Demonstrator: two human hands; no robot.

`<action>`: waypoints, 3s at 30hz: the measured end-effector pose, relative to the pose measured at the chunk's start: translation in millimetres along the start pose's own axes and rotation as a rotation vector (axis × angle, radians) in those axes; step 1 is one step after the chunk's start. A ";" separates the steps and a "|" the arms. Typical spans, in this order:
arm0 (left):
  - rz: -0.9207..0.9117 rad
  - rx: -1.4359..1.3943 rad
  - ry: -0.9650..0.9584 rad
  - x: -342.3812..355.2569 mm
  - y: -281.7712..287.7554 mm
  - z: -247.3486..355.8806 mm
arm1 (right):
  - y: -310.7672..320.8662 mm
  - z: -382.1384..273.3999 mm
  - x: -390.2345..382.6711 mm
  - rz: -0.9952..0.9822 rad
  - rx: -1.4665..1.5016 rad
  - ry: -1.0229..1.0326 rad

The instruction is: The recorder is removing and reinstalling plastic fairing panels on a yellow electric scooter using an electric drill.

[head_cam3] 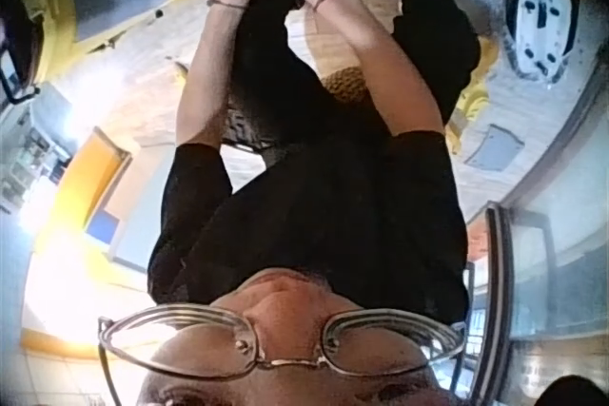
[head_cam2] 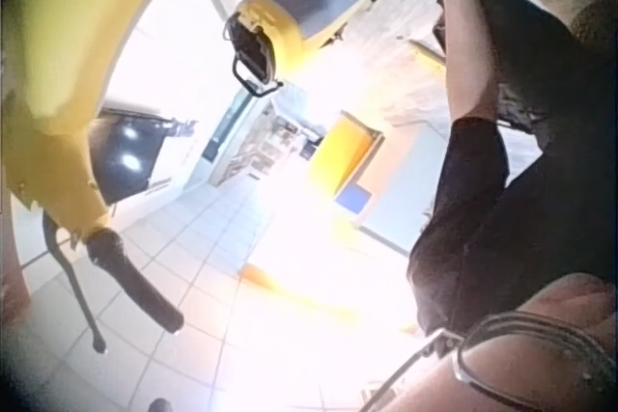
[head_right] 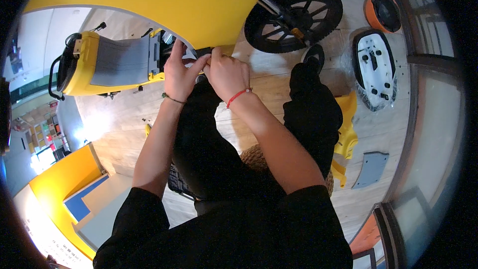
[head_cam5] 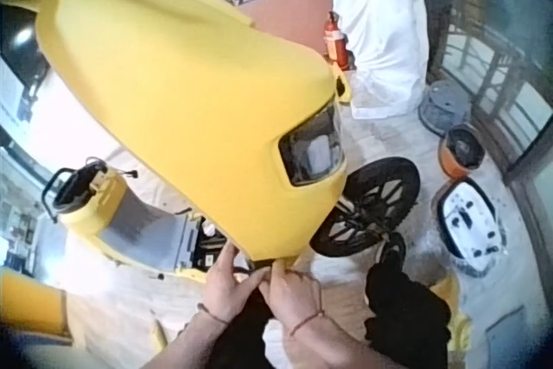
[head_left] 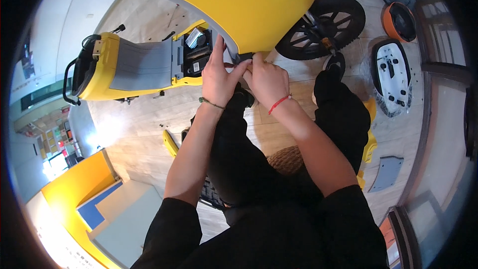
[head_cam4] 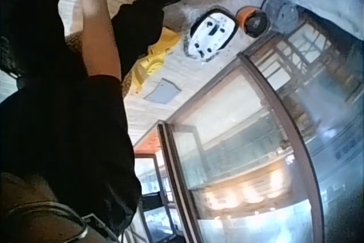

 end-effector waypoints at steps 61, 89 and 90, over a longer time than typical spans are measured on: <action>0.067 -0.643 0.256 -11.8 -17.8 16.1 | -44.6 21.9 -58.9 -0.009 1.676 -0.523; -0.019 -0.838 0.473 -16.1 -9.0 9.0 | -31.6 -8.5 -28.4 0.435 1.135 -0.289; -0.041 -0.816 0.460 -15.5 -8.6 8.9 | -31.6 -8.7 -28.3 0.466 1.066 -0.277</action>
Point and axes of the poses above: each hand's wrist, its own x-axis towards the middle knuckle, its own y-axis out of the back of the hand, z = x × y, the point moved 1 cm from there along x, towards the middle knuckle, and after that the axes turned 3 degrees about x, right-handed, at the moved point
